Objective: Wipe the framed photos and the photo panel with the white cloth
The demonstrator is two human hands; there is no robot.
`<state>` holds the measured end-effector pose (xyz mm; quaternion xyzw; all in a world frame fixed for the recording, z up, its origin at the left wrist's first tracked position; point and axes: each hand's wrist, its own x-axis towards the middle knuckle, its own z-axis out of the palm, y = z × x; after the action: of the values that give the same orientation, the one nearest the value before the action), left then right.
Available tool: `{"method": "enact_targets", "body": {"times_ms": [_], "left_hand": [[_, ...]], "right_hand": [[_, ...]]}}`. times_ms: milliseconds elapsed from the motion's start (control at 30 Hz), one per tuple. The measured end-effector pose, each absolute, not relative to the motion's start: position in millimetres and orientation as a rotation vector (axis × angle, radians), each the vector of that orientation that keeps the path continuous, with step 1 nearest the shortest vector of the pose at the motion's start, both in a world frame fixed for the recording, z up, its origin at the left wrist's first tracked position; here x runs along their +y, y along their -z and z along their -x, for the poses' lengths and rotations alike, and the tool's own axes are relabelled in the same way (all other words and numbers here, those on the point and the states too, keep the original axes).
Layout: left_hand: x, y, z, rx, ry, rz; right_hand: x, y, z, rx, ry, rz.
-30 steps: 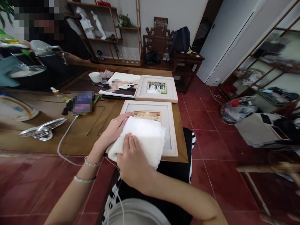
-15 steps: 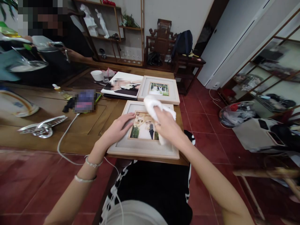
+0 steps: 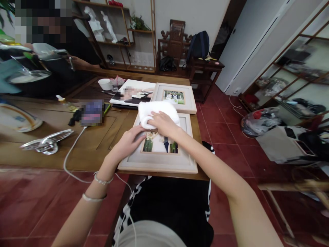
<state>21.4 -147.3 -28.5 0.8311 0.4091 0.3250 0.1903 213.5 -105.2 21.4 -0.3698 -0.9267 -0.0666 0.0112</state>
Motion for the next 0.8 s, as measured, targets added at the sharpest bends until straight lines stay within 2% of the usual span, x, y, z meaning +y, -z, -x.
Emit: {"method": "enact_targets", "body": {"times_ms": [367,567,667,800], "left_hand": [[-147,34,-21,1.181,-0.942,-2.301],[-146,35,-20,1.168,-0.961,-2.298],[-146,35,-20,1.170,-0.970,-2.304],[-147,35,-21,1.171,-0.969,-2.320]], "right_hand": [[-135,-56,-316,-2.819,0.202,1.709],[-175,-40,-297,-2.828,0.268,1.651],[-214,-38,-273,-2.889,0.163,1.579],[-269,-52,-254,-2.947,-0.148,1.533]]}}
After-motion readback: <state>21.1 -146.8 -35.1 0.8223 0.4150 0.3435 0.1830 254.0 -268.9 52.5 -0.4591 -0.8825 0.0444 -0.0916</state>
